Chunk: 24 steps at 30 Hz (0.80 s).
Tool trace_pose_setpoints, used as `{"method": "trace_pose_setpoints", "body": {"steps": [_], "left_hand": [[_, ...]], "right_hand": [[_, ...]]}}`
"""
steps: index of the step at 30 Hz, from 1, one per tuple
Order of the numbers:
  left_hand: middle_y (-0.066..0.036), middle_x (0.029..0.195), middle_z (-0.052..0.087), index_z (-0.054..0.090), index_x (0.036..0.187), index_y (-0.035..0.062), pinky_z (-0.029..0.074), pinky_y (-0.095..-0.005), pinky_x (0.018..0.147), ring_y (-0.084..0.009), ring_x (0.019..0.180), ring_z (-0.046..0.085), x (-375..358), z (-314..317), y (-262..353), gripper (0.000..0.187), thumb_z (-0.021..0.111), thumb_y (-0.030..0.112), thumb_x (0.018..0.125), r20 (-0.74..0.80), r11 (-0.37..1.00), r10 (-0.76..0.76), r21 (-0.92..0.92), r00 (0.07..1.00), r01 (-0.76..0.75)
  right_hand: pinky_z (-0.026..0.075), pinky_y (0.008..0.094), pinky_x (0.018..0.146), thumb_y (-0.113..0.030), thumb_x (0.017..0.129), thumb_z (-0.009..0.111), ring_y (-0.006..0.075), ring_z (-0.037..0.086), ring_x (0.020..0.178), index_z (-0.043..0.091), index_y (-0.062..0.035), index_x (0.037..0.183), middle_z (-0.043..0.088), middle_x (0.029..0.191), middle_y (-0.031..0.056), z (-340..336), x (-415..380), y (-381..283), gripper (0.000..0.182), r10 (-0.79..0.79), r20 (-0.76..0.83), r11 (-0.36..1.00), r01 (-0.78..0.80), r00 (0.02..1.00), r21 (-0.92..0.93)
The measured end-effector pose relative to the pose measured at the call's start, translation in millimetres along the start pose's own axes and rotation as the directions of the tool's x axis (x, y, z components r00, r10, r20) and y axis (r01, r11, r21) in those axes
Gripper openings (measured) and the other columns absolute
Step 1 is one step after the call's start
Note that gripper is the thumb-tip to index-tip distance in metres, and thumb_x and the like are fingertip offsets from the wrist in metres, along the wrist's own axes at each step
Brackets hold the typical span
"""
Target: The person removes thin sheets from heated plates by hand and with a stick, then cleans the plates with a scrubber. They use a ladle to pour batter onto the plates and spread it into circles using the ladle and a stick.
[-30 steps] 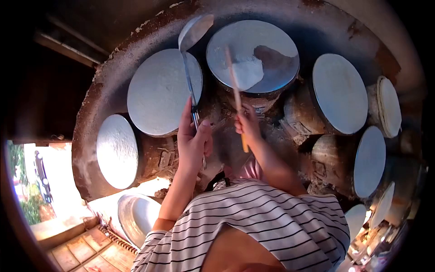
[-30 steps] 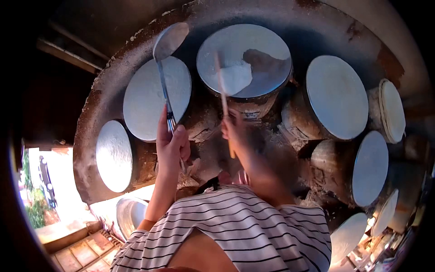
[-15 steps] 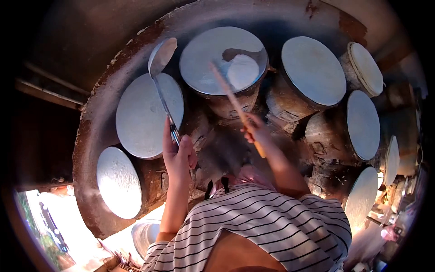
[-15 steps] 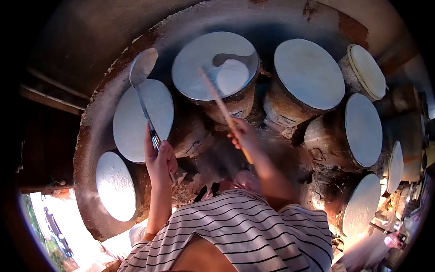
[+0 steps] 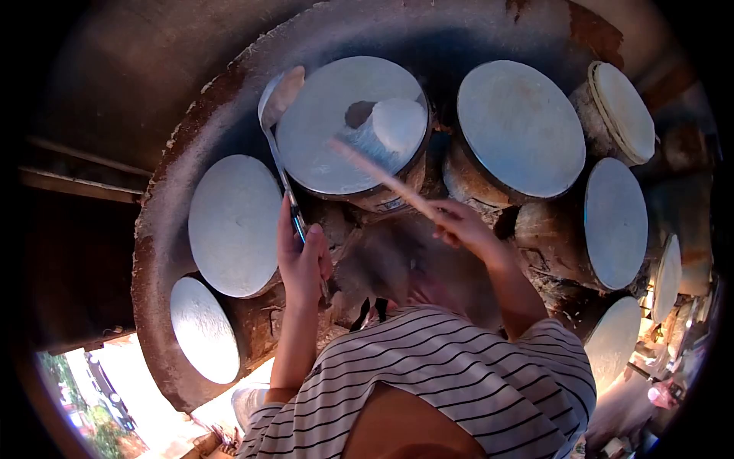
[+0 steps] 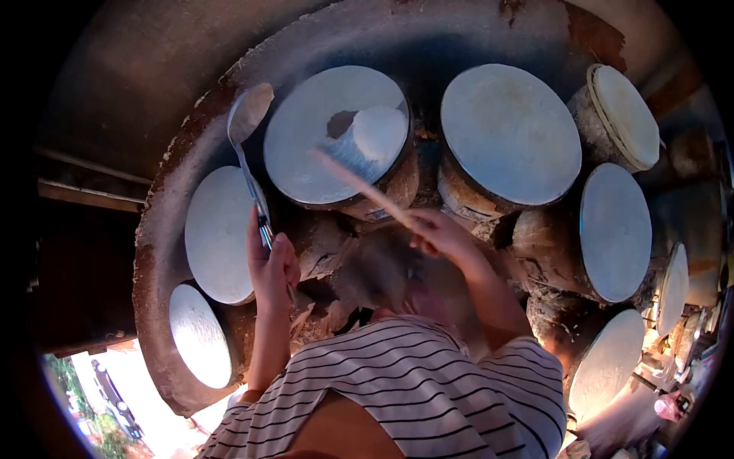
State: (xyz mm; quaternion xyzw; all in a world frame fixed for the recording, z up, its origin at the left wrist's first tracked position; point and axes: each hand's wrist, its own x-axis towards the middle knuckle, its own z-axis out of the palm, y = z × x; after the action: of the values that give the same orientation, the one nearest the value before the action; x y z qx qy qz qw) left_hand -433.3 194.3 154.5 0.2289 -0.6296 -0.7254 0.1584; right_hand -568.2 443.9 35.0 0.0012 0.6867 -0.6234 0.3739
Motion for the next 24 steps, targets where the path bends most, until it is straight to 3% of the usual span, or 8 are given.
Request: {"method": "trace_pose_setpoints", "body": {"steps": [5, 8, 11, 12, 15, 19, 20, 24], "left_hand": [[0.002, 0.058, 0.040, 0.019, 0.148, 0.0124, 0.030, -0.0216, 0.034, -0.0047, 0.040, 0.033, 27.8, 42.9, -0.7, 0.061, 0.045, 0.001, 0.094, 0.029, 0.997, -0.029, -0.073, 0.999, 0.031], [0.002, 0.060, 0.041, 0.020, 0.147, 0.0124, 0.030, -0.0217, 0.034, -0.0047, 0.040, 0.034, 35.3, 67.5, 7.3, 0.060, 0.044, 0.000, 0.094, 0.027, 0.997, -0.041, -0.066, 0.999, 0.042], [0.002, 0.060, 0.042, 0.021, 0.147, 0.0124, 0.031, -0.0211, 0.034, -0.0045, 0.040, 0.035, 47.2, 72.4, 4.0, 0.060, 0.044, 0.000, 0.094, 0.067, 0.999, 0.013, -0.034, 0.998, -0.011], [0.002, 0.060, 0.043, 0.021, 0.147, 0.0124, 0.031, -0.0211, 0.034, -0.0046, 0.040, 0.035, 52.5, 72.6, 2.4, 0.060, 0.044, 0.000, 0.094, 0.071, 1.000, 0.015, 0.018, 0.997, -0.016], [0.002, 0.060, 0.042, 0.021, 0.147, 0.0122, 0.031, -0.0205, 0.034, -0.0041, 0.040, 0.035, 60.4, 85.7, 1.2, 0.059, 0.045, 0.001, 0.094, 0.082, 0.999, -0.002, 0.034, 0.997, -0.001], [0.003, 0.058, 0.039, 0.022, 0.147, 0.0141, 0.031, -0.0191, 0.033, -0.0033, 0.040, 0.035, 66.2, 99.6, 0.6, 0.059, 0.044, 0.002, 0.094, 0.067, 0.999, -0.042, 0.033, 0.997, 0.040], [0.003, 0.058, 0.039, 0.022, 0.147, 0.0141, 0.031, -0.0191, 0.034, -0.0032, 0.040, 0.035, 68.7, 96.8, 0.8, 0.059, 0.044, 0.002, 0.094, 0.082, 0.999, -0.038, 0.041, 0.996, 0.035], [0.002, 0.060, 0.040, 0.022, 0.147, 0.0145, 0.029, -0.0199, 0.034, -0.0043, 0.040, 0.033, 84.1, 90.8, 3.9, 0.060, 0.046, 0.003, 0.094, 0.096, 0.993, -0.104, 0.061, 0.990, 0.098]], "right_hand": [[0.039, 0.0254, 0.039, -0.021, 0.095, 0.051, 0.0095, 0.050, 0.042, 0.054, -0.0097, 0.126, 0.063, 0.068, 0.0047, -58.3, 74.0, -22.0, 0.033, -0.241, -0.036, 0.960, 0.233, 0.970, -0.154], [0.042, 0.0251, 0.042, -0.020, 0.095, 0.050, 0.0088, 0.053, 0.044, 0.055, -0.0105, 0.126, 0.064, 0.069, 0.0033, -40.0, 72.4, -41.8, 0.033, -0.420, -0.086, 0.807, 0.328, 0.903, -0.491], [0.046, 0.0290, 0.047, -0.020, 0.095, 0.049, 0.0121, 0.057, 0.050, 0.057, -0.0145, 0.124, 0.064, 0.069, 0.0044, -42.6, 28.2, -19.6, 0.031, -0.216, 0.005, 0.889, 0.198, 0.976, -0.412], [0.049, 0.0360, 0.052, -0.021, 0.093, 0.051, 0.0213, 0.061, 0.055, 0.058, -0.0171, 0.121, 0.066, 0.071, 0.0077, -50.6, 31.3, -18.1, 0.029, -0.090, -0.102, 0.941, 0.051, 0.991, -0.334], [0.051, 0.0431, 0.059, -0.021, 0.092, 0.052, 0.0300, 0.064, 0.066, 0.059, -0.0196, 0.120, 0.065, 0.074, 0.0117, -54.9, 89.6, -24.1, 0.029, -0.561, -0.167, 0.706, 0.363, 0.811, -0.608], [0.050, 0.0476, 0.068, -0.013, 0.089, 0.050, 0.0374, 0.061, 0.079, 0.053, -0.0210, 0.128, 0.053, 0.099, 0.0179, -15.3, 113.7, -75.6, 0.040, -0.517, -0.071, 0.447, 0.199, 0.853, -0.872], [0.050, 0.0470, 0.066, -0.011, 0.088, 0.050, 0.0383, 0.061, 0.076, 0.048, -0.0209, 0.132, 0.047, 0.105, 0.0182, -18.1, 105.2, -71.1, 0.045, -0.571, 0.012, 0.447, 0.323, 0.821, -0.834], [0.050, 0.0475, 0.059, -0.007, 0.087, 0.052, 0.0374, 0.060, 0.069, 0.053, -0.0183, 0.125, 0.051, 0.092, 0.0168, -40.8, 80.0, -59.2, 0.040, -0.473, -0.295, 0.613, 0.069, 0.830, -0.787]]}}
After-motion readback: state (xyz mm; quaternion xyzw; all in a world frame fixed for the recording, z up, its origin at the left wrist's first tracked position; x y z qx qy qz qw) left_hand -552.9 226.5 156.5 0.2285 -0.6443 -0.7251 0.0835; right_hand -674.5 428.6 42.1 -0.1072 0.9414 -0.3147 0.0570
